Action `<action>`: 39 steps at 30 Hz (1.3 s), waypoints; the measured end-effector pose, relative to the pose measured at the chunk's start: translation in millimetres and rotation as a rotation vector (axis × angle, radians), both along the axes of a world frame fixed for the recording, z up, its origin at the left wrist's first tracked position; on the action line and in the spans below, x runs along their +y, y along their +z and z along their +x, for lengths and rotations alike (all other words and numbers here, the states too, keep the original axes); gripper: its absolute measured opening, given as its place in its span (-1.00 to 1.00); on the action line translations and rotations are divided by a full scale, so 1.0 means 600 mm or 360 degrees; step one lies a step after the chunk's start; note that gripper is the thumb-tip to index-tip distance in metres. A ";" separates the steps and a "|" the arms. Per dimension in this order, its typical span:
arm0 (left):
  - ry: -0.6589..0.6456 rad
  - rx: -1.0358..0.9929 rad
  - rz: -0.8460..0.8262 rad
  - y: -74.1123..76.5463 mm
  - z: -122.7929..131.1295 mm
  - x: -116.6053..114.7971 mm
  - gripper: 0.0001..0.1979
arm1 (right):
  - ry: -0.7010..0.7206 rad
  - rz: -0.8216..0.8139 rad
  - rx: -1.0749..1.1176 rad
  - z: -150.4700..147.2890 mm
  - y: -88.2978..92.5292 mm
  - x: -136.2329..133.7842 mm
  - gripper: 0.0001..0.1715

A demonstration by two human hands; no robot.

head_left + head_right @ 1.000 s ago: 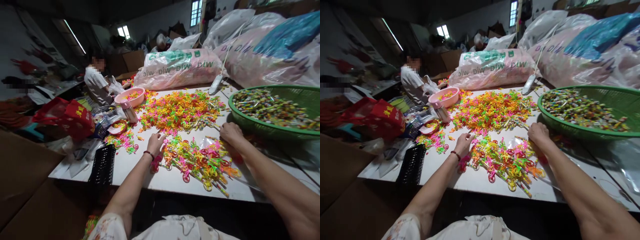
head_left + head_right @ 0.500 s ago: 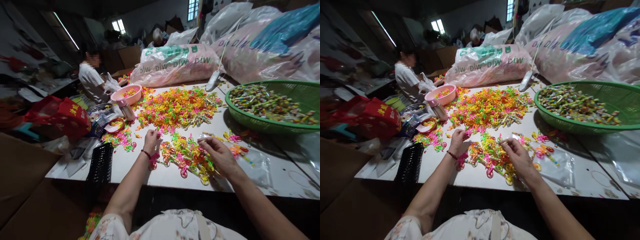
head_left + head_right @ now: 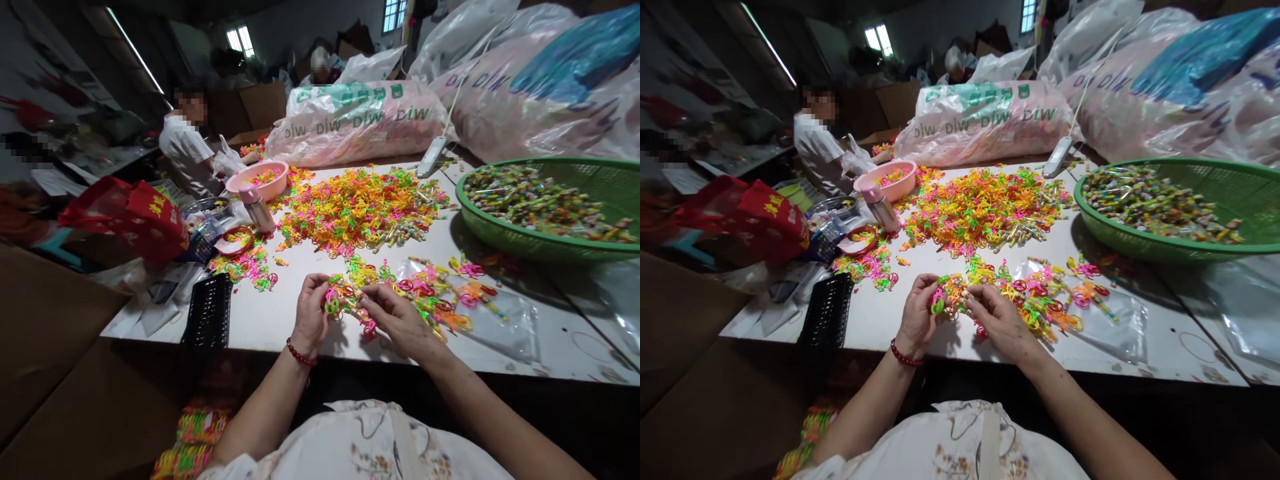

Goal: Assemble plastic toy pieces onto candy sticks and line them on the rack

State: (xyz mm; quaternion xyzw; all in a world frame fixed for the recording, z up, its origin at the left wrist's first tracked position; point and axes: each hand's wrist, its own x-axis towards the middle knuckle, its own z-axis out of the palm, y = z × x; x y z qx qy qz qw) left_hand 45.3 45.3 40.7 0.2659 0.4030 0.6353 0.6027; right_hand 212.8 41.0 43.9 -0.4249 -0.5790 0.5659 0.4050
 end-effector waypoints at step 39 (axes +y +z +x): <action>-0.0080 0.1412 0.0446 0.019 0.010 -0.054 -0.87 | 0.0061 0.0811 -0.0486 -0.012 -0.001 -0.056 -0.83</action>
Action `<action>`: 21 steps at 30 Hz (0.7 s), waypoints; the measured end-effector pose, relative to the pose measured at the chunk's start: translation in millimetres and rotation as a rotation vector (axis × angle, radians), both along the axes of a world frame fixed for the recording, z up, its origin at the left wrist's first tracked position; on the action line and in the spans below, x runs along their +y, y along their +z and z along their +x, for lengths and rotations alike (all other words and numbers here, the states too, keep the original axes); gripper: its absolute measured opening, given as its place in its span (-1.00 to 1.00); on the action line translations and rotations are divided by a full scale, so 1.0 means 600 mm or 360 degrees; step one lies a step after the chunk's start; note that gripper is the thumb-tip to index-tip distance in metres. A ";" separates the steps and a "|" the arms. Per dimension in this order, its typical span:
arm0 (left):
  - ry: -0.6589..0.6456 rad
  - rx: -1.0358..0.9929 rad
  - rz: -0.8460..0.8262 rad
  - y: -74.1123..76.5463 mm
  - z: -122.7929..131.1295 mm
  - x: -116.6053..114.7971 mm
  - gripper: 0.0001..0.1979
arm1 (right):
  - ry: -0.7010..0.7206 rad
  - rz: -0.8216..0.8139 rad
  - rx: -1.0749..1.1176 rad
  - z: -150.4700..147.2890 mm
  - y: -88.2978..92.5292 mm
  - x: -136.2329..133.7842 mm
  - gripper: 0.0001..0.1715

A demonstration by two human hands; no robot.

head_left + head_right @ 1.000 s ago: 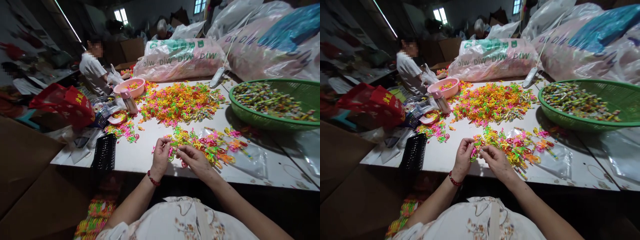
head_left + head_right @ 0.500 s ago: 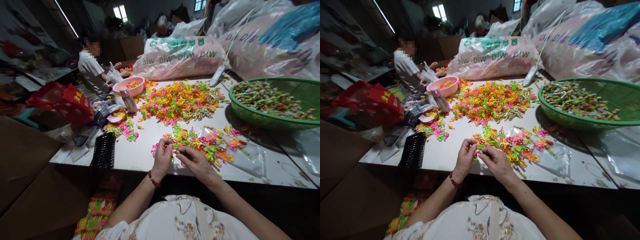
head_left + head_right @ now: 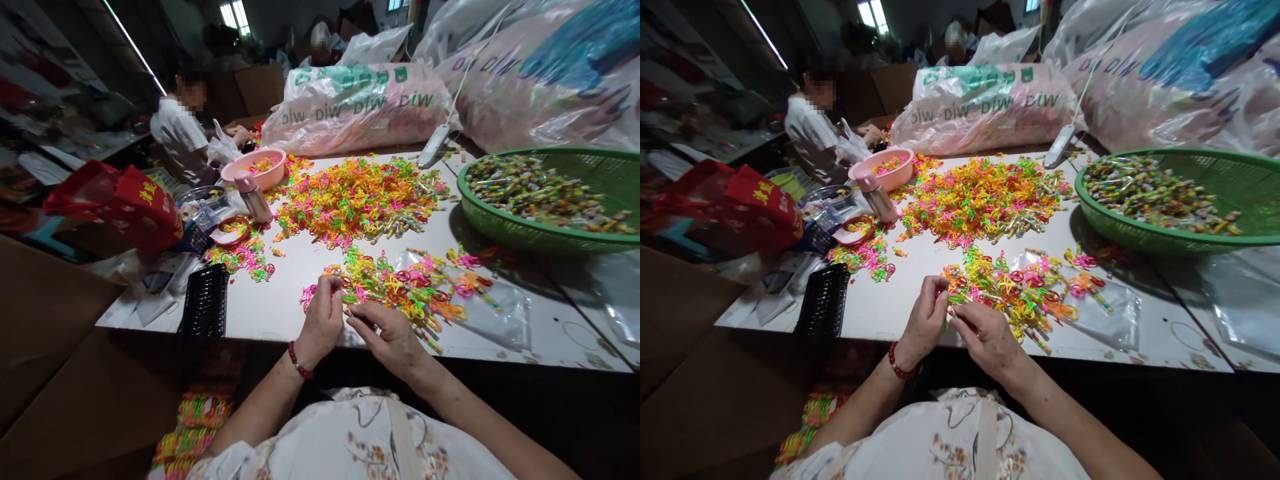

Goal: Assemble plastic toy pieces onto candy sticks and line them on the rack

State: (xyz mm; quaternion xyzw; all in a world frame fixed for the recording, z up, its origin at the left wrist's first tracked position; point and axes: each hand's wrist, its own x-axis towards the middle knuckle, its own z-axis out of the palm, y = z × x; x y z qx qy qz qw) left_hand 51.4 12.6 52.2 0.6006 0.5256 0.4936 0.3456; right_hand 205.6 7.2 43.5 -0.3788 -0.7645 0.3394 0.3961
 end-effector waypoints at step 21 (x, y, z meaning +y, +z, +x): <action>0.0290 0.0740 -0.0103 -0.030 -0.117 0.190 -0.94 | -0.0555 0.0073 -0.0515 0.173 -0.020 0.084 -0.66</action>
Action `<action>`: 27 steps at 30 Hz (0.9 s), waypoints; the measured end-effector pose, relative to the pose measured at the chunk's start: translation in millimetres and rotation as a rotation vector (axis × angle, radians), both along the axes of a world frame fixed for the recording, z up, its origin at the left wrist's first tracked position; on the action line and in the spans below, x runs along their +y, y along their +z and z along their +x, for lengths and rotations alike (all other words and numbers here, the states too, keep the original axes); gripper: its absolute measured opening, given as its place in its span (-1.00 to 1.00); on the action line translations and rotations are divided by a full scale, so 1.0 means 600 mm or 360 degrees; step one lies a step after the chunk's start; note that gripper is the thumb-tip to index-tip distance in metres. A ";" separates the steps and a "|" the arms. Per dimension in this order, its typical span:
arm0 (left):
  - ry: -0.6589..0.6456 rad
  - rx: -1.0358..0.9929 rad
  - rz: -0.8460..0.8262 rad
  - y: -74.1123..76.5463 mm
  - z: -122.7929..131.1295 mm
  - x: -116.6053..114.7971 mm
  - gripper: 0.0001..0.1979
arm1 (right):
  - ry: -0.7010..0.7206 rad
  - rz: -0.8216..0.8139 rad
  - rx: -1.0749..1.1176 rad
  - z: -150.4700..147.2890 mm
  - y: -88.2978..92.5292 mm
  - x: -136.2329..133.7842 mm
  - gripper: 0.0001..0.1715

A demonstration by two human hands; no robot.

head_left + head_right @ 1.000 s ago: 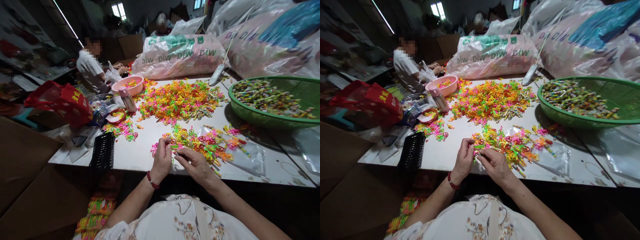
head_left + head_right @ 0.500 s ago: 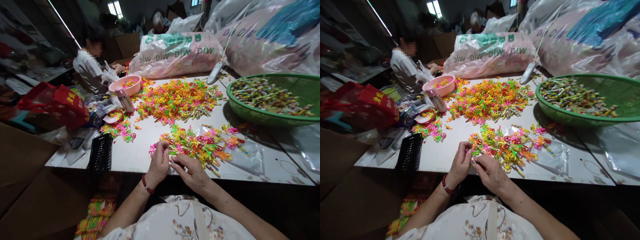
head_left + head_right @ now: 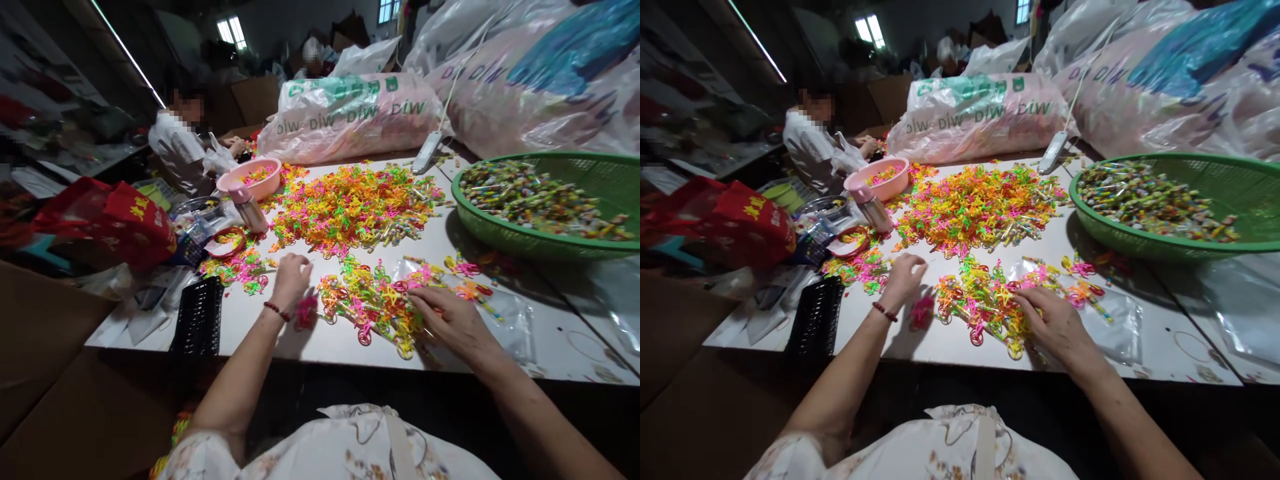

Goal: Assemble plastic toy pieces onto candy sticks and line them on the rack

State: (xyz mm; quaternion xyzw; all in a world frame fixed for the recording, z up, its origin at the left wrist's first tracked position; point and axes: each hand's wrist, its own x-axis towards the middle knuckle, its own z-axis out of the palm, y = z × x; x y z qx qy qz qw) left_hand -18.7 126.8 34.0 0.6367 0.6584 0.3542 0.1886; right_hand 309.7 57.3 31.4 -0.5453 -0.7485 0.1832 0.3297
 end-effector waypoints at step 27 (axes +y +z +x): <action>0.0050 -0.1741 -0.0356 0.000 0.092 0.029 -0.67 | -0.0929 -0.0379 -0.0697 0.116 -0.025 0.237 -0.57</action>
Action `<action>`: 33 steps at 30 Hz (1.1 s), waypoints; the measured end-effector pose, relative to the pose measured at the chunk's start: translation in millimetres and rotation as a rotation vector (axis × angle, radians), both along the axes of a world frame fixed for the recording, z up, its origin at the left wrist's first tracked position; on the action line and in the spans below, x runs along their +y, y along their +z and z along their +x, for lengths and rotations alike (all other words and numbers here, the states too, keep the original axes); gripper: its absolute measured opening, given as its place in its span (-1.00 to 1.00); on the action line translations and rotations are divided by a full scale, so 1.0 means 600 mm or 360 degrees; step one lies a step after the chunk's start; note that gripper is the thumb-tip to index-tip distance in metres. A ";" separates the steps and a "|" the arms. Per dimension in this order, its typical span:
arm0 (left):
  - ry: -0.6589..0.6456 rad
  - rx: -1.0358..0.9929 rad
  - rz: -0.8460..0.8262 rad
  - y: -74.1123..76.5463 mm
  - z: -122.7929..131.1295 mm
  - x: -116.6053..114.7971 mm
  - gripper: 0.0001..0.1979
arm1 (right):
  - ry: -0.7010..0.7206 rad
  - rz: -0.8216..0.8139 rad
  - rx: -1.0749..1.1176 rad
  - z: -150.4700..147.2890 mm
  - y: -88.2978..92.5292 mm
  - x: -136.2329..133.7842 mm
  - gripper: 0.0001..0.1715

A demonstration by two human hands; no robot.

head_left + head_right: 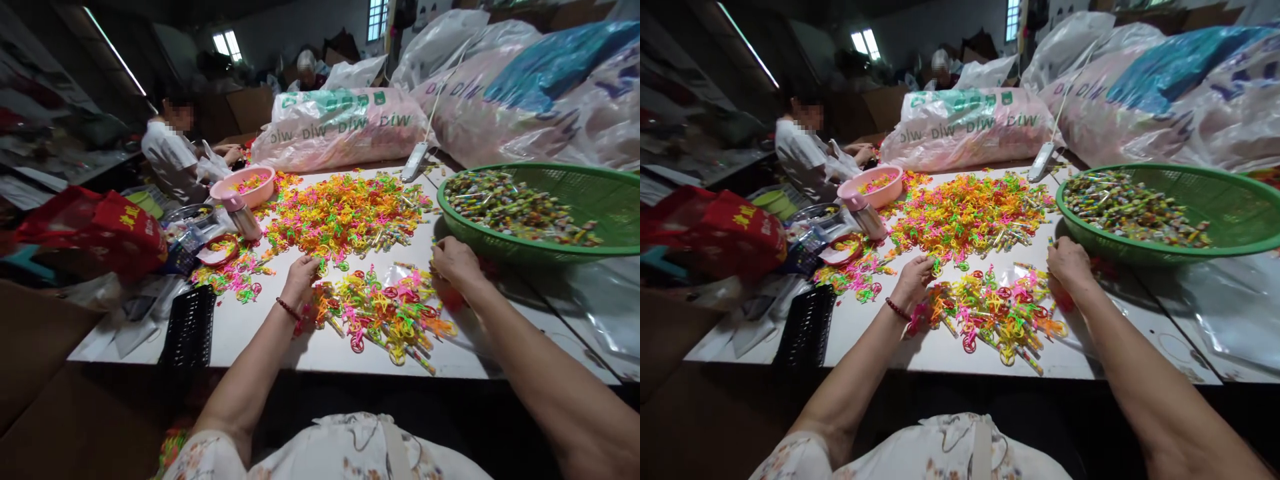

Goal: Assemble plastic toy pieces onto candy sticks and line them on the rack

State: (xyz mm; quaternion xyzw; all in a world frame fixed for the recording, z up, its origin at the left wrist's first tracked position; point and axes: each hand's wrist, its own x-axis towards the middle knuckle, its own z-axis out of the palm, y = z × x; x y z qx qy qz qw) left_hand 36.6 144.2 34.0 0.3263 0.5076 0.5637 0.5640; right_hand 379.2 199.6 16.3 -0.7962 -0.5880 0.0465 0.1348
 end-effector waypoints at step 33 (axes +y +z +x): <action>0.0021 -0.0464 -0.0057 -0.013 -0.004 -0.168 -0.61 | 0.0635 0.0236 0.1144 -0.130 0.024 -0.140 -0.68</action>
